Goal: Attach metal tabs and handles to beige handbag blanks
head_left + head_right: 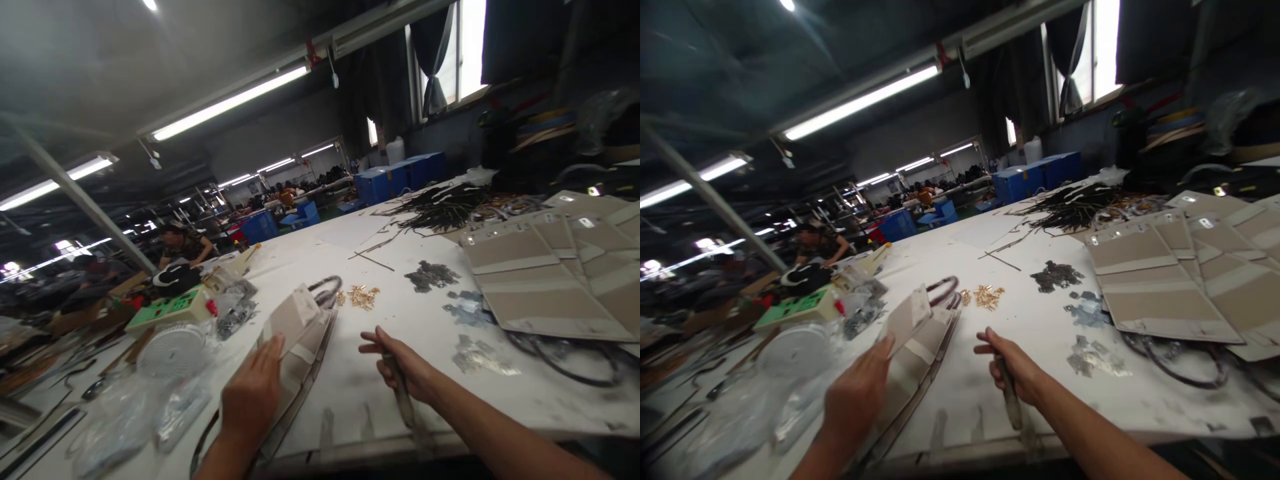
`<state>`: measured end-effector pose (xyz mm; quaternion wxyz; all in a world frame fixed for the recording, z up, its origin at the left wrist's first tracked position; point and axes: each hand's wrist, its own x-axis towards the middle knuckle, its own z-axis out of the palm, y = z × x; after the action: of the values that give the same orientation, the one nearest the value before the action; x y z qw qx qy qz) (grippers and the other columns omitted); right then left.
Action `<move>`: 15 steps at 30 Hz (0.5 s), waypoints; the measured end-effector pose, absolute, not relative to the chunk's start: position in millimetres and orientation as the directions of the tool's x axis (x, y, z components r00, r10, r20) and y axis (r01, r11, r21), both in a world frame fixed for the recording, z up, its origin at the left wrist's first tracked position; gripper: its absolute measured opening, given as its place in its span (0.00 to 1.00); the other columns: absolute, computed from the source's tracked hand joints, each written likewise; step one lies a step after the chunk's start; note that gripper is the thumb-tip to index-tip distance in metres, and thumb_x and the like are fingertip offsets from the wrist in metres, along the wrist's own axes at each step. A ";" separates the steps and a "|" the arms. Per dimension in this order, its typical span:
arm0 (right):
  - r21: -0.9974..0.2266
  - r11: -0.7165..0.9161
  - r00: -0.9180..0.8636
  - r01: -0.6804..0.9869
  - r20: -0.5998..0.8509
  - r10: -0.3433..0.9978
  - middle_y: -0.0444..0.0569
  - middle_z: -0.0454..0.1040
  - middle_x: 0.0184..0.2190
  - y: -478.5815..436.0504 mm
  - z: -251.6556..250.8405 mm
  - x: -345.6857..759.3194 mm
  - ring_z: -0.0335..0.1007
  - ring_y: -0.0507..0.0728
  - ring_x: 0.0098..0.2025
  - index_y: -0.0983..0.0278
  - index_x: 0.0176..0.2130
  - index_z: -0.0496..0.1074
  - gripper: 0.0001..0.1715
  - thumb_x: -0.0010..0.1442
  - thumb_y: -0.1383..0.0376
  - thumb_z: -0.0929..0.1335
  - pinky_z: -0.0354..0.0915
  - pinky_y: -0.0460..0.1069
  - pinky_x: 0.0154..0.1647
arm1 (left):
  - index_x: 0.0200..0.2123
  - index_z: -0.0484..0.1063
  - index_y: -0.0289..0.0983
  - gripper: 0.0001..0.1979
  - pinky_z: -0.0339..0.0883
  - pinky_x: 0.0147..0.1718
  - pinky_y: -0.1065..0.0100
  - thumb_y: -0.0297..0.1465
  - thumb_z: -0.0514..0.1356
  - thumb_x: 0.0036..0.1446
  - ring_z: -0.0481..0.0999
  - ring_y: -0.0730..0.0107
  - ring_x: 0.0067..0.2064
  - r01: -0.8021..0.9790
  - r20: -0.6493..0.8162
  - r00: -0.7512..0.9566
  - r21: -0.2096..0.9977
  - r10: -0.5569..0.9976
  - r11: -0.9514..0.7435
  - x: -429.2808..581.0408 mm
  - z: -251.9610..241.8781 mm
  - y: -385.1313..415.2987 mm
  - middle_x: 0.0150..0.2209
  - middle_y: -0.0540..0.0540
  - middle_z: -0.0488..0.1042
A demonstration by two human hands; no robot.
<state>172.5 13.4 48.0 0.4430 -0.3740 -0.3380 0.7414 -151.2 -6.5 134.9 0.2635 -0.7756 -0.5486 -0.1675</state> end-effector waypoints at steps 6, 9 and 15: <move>-0.882 -0.308 -0.157 -0.357 -0.268 0.950 0.39 0.66 0.21 -43.0 36.5 167.8 0.58 0.50 0.19 0.64 0.53 0.74 0.34 0.54 0.48 0.75 0.55 0.43 0.17 | 0.64 0.71 0.42 0.23 0.78 0.52 0.62 0.25 0.53 0.69 0.81 0.60 0.56 0.774 0.453 0.618 -0.206 0.643 -0.598 -83.1 32.5 -92.1 0.60 0.49 0.79; -0.901 -0.369 -0.054 -0.227 -0.367 0.929 0.41 0.70 0.22 -69.9 8.7 178.3 0.60 0.50 0.17 0.67 0.49 0.76 0.28 0.55 0.52 0.73 0.54 0.44 0.15 | 0.64 0.71 0.42 0.23 0.78 0.54 0.61 0.26 0.55 0.68 0.80 0.59 0.58 0.740 0.427 0.644 -0.139 0.635 -0.658 -71.6 9.4 -114.2 0.61 0.48 0.78; -0.963 -0.247 -0.169 -0.110 -0.226 0.959 0.45 0.76 0.26 -132.6 -9.7 189.3 0.66 0.51 0.21 0.67 0.43 0.80 0.22 0.57 0.53 0.73 0.63 0.45 0.22 | 0.64 0.70 0.43 0.25 0.75 0.60 0.55 0.43 0.60 0.67 0.76 0.56 0.62 0.741 0.413 0.542 0.176 0.732 -0.648 -74.8 17.1 -114.0 0.62 0.42 0.76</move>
<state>189.3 -132.6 -9.7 0.4276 -0.4824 -0.4404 0.6250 -74.8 -114.0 17.1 0.0101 -0.8781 -0.4192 -0.2306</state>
